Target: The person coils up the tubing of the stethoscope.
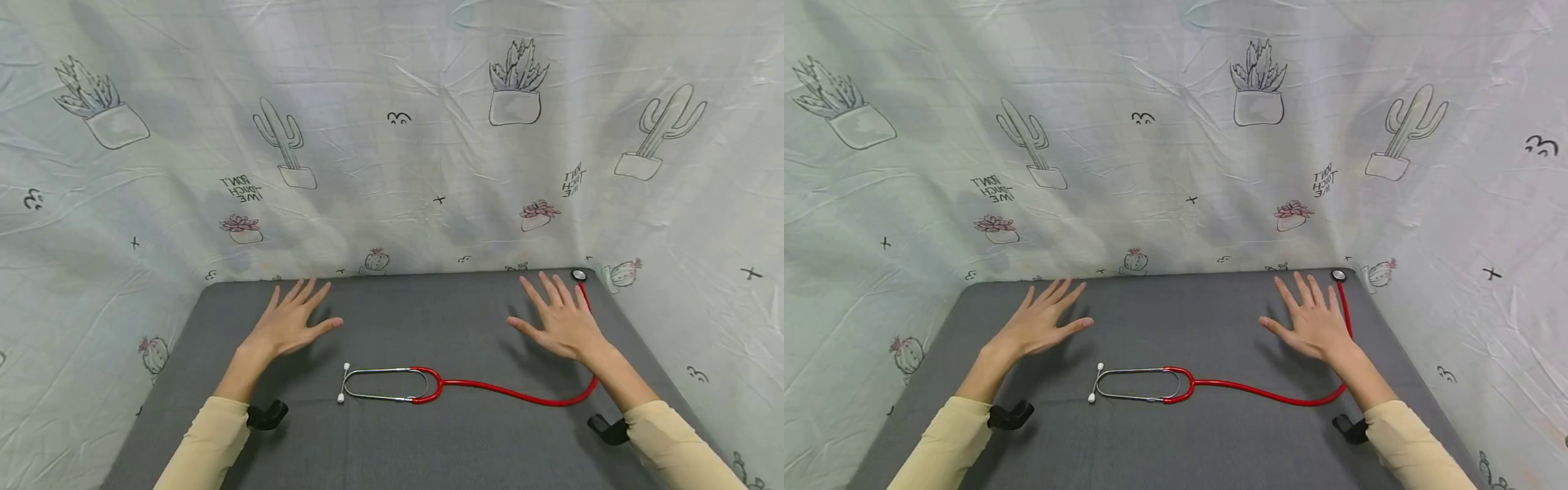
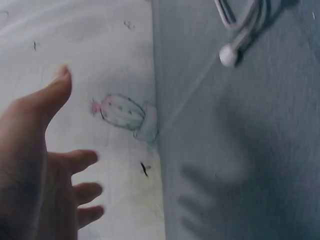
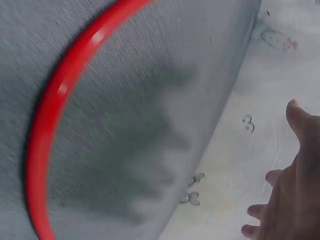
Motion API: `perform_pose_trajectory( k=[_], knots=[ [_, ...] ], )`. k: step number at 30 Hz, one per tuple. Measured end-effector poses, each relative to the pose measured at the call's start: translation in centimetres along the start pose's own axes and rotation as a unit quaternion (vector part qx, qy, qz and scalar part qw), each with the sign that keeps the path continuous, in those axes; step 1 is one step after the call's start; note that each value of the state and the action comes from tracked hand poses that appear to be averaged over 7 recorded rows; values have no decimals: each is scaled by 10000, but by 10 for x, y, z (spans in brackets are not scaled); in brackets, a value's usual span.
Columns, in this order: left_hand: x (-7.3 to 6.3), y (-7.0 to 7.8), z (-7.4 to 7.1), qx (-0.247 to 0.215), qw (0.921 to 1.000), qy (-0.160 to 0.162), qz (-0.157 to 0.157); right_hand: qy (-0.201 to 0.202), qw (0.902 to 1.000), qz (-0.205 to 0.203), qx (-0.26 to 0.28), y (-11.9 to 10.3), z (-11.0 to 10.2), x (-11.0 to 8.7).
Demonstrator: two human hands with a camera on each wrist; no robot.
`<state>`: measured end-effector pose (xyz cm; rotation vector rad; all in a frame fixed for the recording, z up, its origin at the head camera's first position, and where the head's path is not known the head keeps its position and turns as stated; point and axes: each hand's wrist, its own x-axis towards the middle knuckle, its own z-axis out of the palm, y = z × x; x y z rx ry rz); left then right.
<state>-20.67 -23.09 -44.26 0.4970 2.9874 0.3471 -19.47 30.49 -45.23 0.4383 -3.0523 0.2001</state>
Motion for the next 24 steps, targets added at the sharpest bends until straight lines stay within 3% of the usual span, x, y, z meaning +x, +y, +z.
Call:
perform_pose_trajectory(
  k=[5,10,14,18,24],
  knots=[
    [-5,20,8,-441,9958,-494,631,-202,9989,-421,4,-16,4,-16],
    [-14,49,22,-926,9831,-1015,1210,-820,9940,-604,389,-31,7,-35],
    [-22,68,33,-742,9792,-1202,1456,-1152,9893,-552,706,-38,11,-47],
    [-25,74,40,-615,9800,-1185,1479,-1234,9879,-456,820,-36,17,-61],
    [-23,67,49,-977,9750,-1133,1642,-1066,9889,-562,869,-21,24,-80]
  ],
)
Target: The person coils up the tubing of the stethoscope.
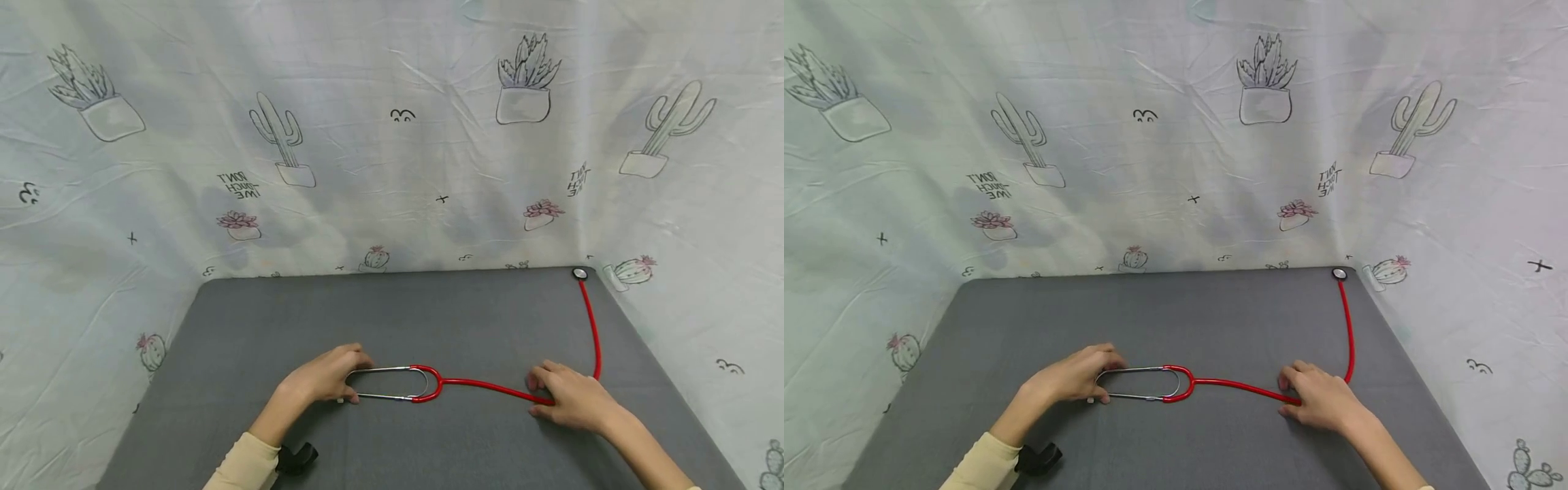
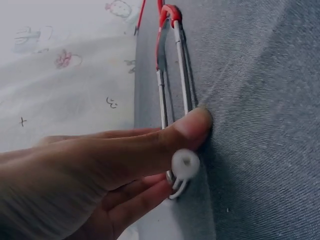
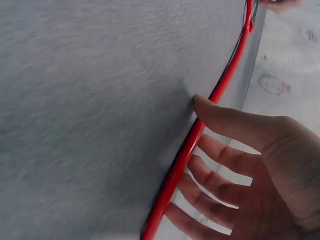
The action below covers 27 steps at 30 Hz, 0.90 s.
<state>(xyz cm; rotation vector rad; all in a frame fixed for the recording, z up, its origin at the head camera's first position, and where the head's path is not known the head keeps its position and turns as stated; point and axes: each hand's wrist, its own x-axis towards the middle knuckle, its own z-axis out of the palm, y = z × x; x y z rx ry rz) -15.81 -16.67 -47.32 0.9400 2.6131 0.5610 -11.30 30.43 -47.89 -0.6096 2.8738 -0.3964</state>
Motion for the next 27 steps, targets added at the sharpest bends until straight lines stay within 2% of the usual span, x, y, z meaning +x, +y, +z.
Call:
perform_pose_trajectory(
  k=[4,8,13,16,21,24,27],
  knots=[
    [1,-7,3,-288,9994,89,145,229,9994,-263,-12,9,3,-8],
    [2,-10,5,-363,9989,25,285,384,9974,-611,-43,11,4,-11],
    [-1,-10,7,-424,9984,-133,353,364,9971,-656,105,8,-3,-13],
    [-2,-11,10,-467,9982,-108,370,267,9972,-661,217,4,-9,-13],
    [-7,-12,17,-103,9978,194,631,350,9960,-673,462,-4,-20,-10],
    [-10,-12,18,106,9958,427,802,638,9939,-786,433,-9,-26,-7],
    [-11,-13,18,141,9948,549,847,1073,9880,-1074,268,-14,-32,-5]
  ],
)
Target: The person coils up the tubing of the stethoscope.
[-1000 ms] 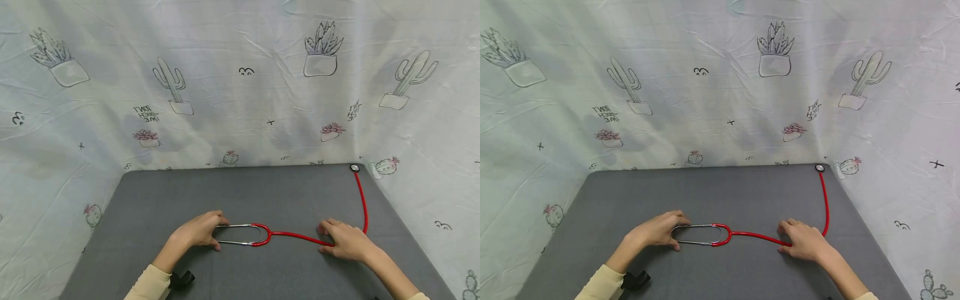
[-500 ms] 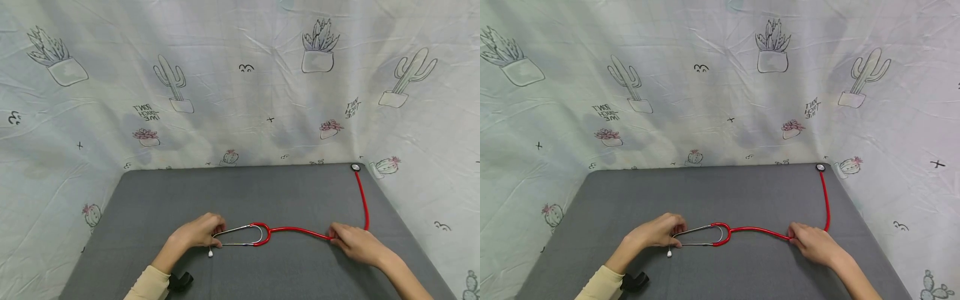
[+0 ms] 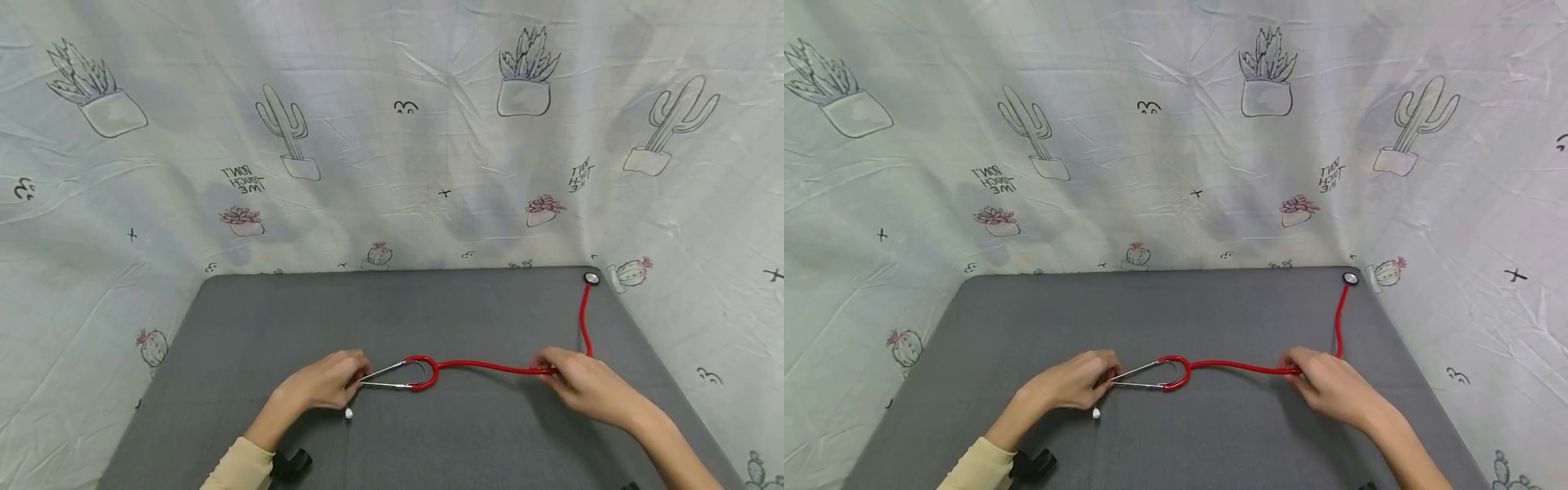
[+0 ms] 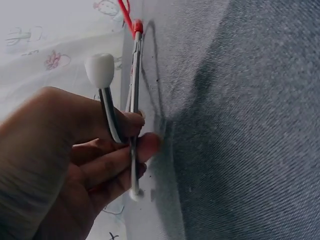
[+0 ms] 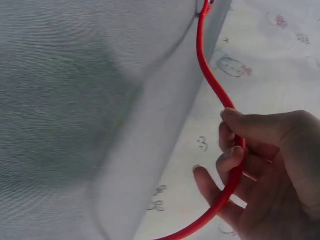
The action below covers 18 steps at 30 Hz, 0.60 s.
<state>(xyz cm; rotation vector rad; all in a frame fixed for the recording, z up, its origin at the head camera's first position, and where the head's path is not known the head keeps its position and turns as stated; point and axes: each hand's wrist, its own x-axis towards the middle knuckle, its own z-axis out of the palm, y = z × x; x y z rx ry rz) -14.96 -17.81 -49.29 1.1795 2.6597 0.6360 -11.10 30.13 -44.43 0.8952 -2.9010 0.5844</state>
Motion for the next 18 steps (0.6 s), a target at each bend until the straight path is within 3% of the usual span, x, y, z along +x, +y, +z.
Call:
perform_pose_trajectory(
  k=[5,9,14,18],
  knots=[
    [1,0,-6,-20,9999,63,-79,584,9962,-615,-222,-8,-7,7],
    [1,-1,-13,-179,9996,162,-146,818,9905,-1047,-346,-15,-13,14],
    [4,-1,-19,-156,9993,304,-125,888,9830,-1609,-11,-31,-22,27],
    [9,1,-19,0,9989,465,45,582,9807,-1840,315,-49,-30,43]
  ],
)
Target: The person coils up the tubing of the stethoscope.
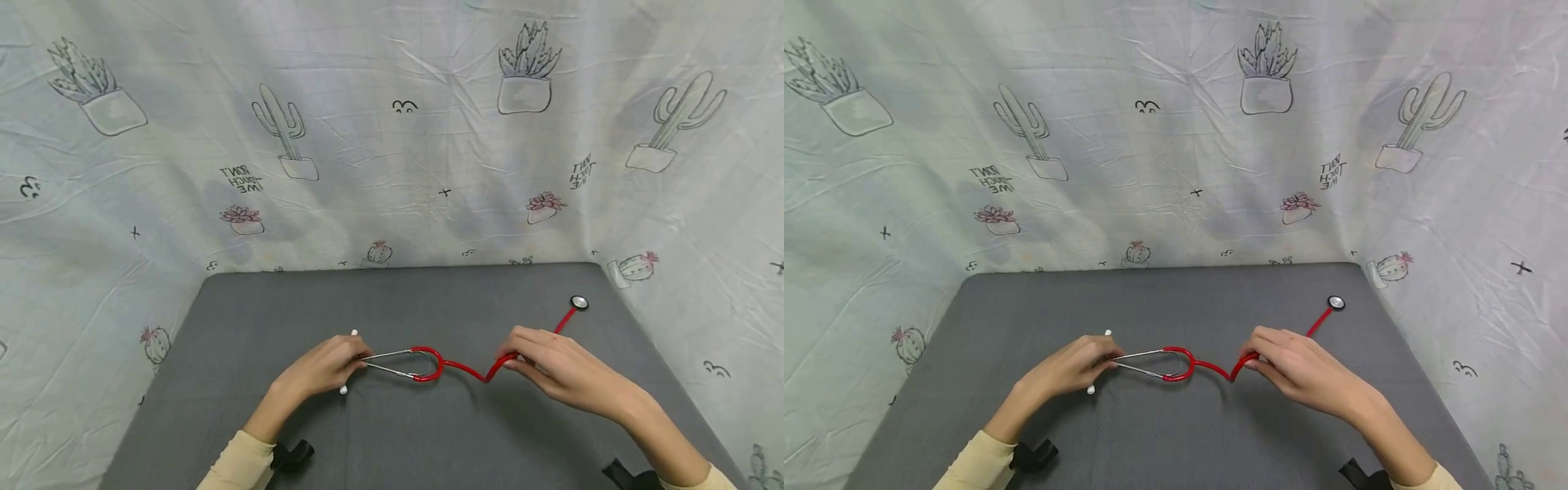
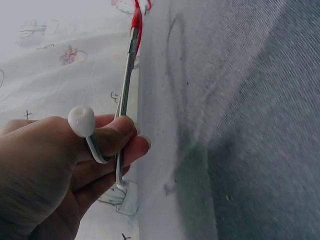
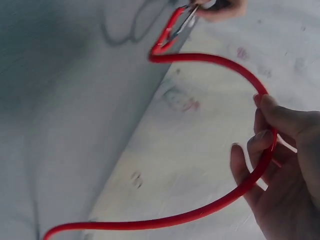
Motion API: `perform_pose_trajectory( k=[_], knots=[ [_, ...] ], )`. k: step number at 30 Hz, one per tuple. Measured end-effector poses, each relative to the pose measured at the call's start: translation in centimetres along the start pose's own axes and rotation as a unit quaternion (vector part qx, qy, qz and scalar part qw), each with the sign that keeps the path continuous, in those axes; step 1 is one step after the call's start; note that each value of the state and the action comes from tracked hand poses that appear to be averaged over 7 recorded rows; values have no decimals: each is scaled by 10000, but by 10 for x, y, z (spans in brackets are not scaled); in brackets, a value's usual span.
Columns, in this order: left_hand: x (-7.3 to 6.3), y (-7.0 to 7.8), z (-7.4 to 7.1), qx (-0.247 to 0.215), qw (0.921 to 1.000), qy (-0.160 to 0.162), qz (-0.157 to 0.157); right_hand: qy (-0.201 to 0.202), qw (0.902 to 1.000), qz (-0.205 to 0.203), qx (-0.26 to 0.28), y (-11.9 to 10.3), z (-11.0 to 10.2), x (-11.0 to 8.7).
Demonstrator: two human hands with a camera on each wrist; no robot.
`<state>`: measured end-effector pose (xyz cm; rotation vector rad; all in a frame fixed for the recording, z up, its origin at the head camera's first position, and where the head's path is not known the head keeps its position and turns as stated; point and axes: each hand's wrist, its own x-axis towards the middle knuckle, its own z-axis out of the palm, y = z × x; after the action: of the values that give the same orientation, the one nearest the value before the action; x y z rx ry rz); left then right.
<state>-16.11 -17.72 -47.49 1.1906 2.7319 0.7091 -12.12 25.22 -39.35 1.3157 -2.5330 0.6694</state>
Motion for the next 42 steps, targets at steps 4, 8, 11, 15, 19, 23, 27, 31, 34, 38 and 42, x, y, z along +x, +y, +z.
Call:
perform_pose_trajectory(
  k=[4,8,11,15,19,23,27,31,34,38,42],
  knots=[
    [7,6,0,28,9994,111,341,-237,9980,-271,528,-8,-1,24],
    [16,17,0,-142,9971,225,707,-155,9911,-858,1002,-8,7,49],
    [23,27,1,-223,9939,330,1029,-174,9883,-1001,1137,-5,15,65],
    [30,39,4,-265,9879,452,1461,-322,9888,-700,1277,5,28,81],
    [34,49,5,-515,9805,600,1800,-292,9861,-533,1549,19,44,94],
    [34,55,5,-794,9735,842,1971,27,9837,-54,1798,30,59,102],
    [33,56,1,-887,9682,1138,2045,323,9847,483,1643,34,76,104],
    [33,56,-3,-836,9644,1355,2111,314,9861,729,1457,34,93,103],
    [33,56,-6,-798,9623,1533,2098,202,9831,961,1546,31,104,103],
    [33,55,-9,-681,9565,1951,2060,-9,9728,1364,1874,28,114,101],
    [35,53,-11,-628,9496,2265,2073,-14,9714,1272,2007,26,122,97]
  ],
)
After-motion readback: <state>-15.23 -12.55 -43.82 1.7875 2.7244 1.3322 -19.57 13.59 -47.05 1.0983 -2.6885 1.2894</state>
